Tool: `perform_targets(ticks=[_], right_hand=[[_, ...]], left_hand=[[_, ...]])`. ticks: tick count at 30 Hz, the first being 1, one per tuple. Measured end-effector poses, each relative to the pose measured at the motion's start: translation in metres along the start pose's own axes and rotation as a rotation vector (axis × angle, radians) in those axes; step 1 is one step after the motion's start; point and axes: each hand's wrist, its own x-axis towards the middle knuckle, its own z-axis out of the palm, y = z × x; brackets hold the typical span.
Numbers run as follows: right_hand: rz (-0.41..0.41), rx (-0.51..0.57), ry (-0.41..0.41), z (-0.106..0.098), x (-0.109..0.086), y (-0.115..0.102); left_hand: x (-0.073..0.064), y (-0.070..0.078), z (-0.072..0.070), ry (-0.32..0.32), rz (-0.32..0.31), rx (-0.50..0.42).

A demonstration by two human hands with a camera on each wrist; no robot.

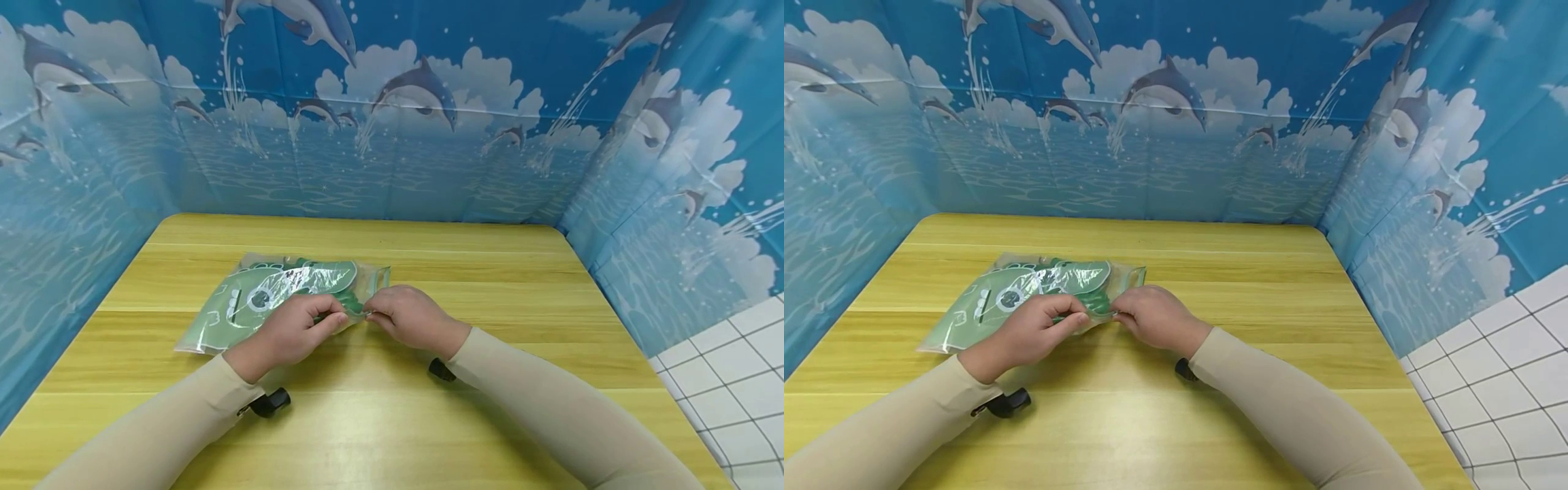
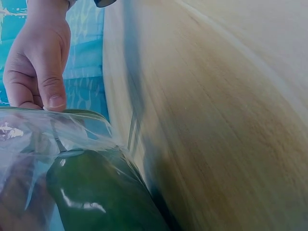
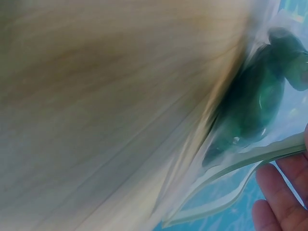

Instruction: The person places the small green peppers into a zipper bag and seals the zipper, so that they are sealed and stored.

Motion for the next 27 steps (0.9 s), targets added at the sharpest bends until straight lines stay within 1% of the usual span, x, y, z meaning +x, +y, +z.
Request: perform_targets(ticks=[10, 18, 27], right_hand=[[0.024, 0.011, 0.000, 0.000, 0.001, 0.002], [0.056, 0.013, -0.013, 0.002, 0.000, 0.008], [0.142, 0.097, -0.051, 0.002, -0.001, 0.010]], left_hand=[[-0.001, 0.002, -0.002, -0.007, 0.009, -0.030], [-0.001, 0.002, -0.003, 0.001, 0.019, -0.028], [-0.001, 0.003, -0.005, 0.007, 0.028, -0.037]])
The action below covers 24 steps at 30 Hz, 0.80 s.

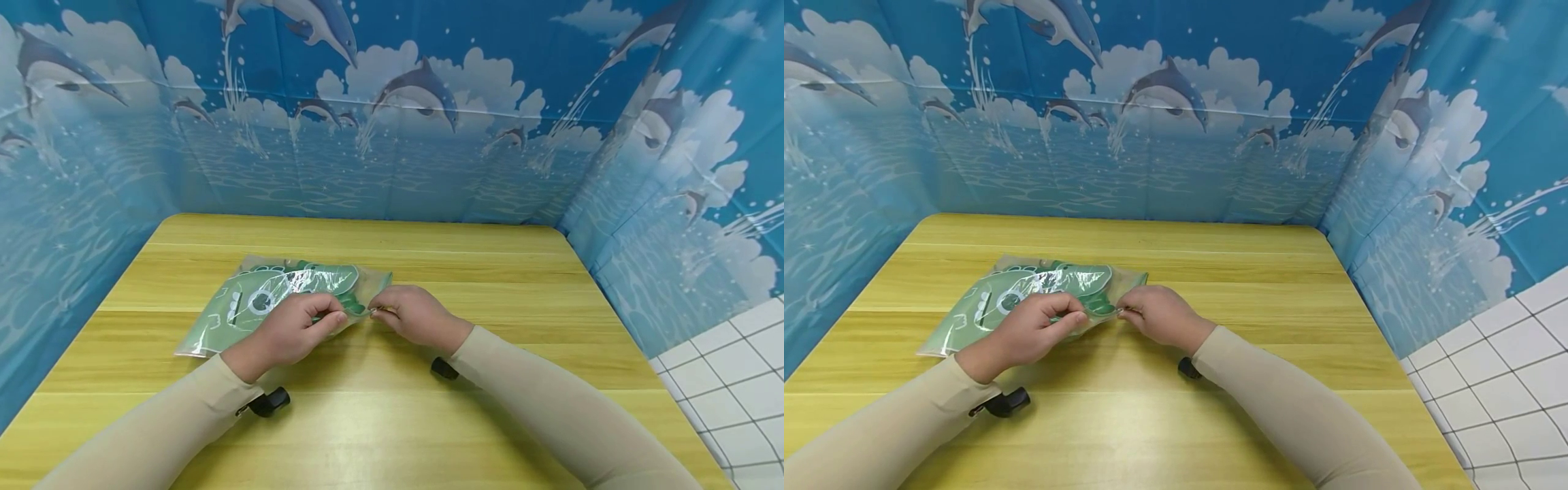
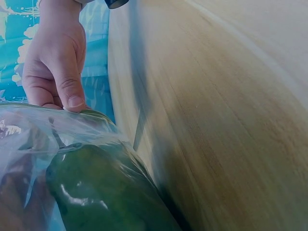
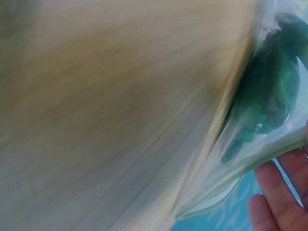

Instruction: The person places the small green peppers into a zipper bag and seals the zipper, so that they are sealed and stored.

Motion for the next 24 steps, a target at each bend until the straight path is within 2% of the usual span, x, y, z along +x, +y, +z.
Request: perform_targets(ticks=[24], right_hand=[[0.080, 0.062, -0.003, 0.006, 0.002, 0.014]], left_hand=[[0.001, 0.001, 0.001, 0.001, 0.008, -0.011]])
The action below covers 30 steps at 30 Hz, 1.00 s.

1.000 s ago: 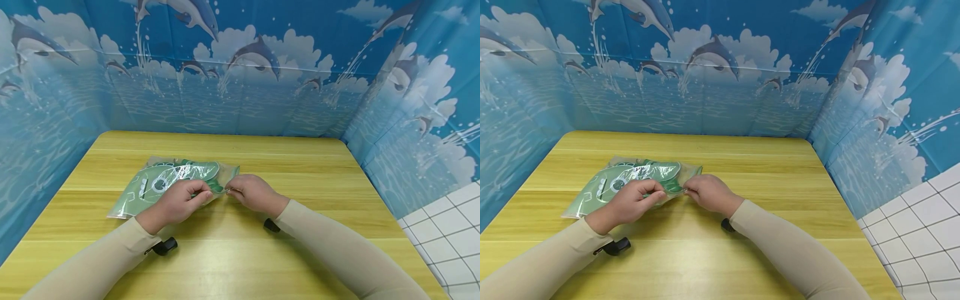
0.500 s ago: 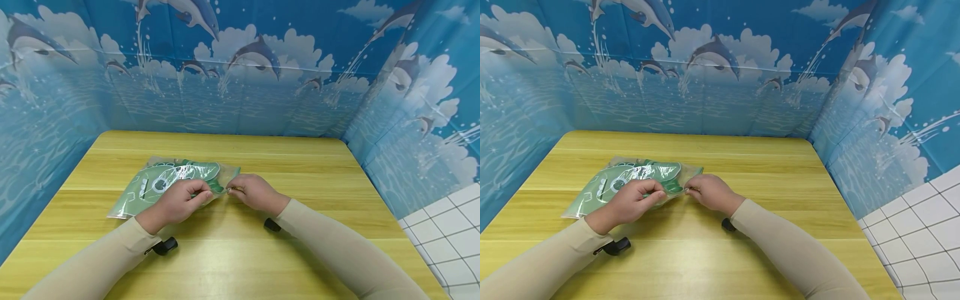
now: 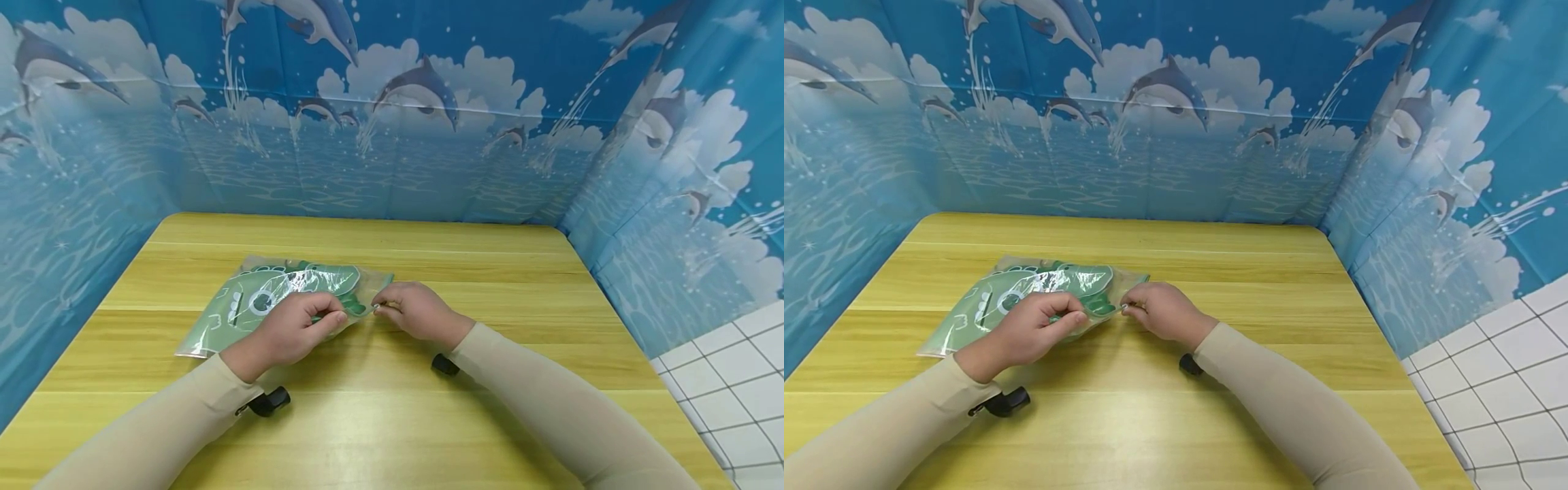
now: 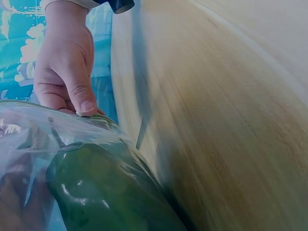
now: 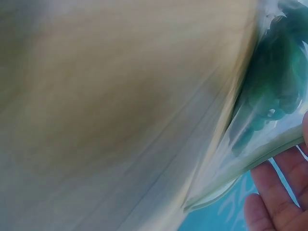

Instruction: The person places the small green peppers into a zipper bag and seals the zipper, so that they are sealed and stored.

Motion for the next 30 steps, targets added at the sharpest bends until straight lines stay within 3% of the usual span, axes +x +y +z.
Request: perform_targets(ticks=[30], right_hand=[[0.124, 0.092, -0.024, -0.0013, 0.0017, 0.0071]], left_hand=[[-0.0008, 0.0031, -0.0014, 0.011, 0.002, -0.044]])
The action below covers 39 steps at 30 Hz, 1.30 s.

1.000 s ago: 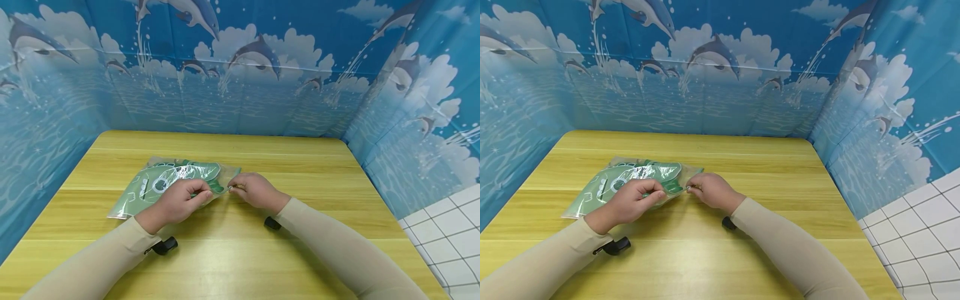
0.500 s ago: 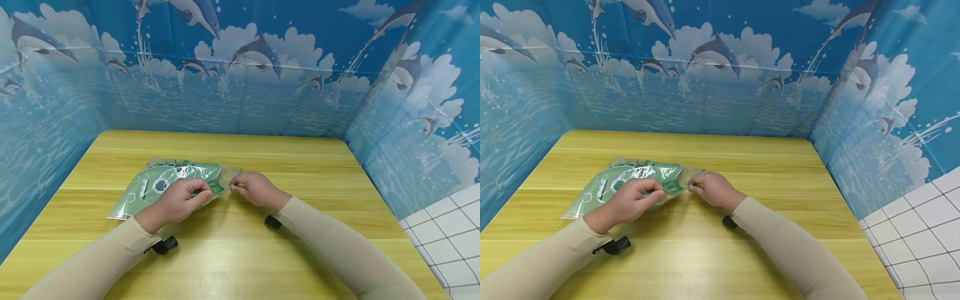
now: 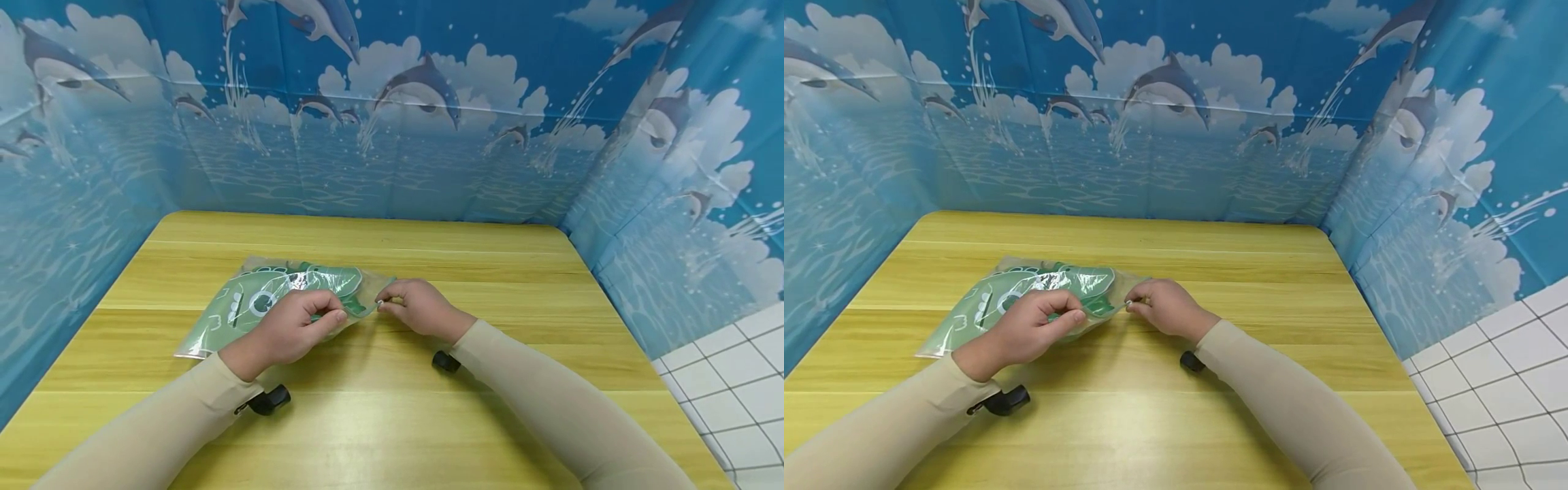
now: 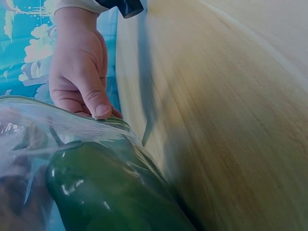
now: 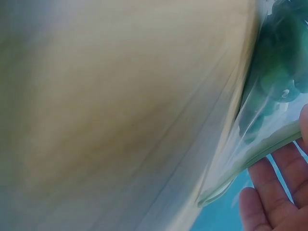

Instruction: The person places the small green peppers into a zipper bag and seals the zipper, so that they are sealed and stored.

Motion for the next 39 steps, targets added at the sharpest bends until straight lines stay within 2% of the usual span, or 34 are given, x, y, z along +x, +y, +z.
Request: perform_targets(ticks=[22, 39], right_hand=[[0.074, 0.026, -0.014, -0.004, 0.004, 0.013], [0.093, 0.019, 0.000, -0.007, 0.005, 0.019]], left_hand=[[0.001, 0.001, -0.001, 0.002, 0.028, -0.019], [0.001, 0.005, -0.002, 0.009, 0.050, -0.018]])
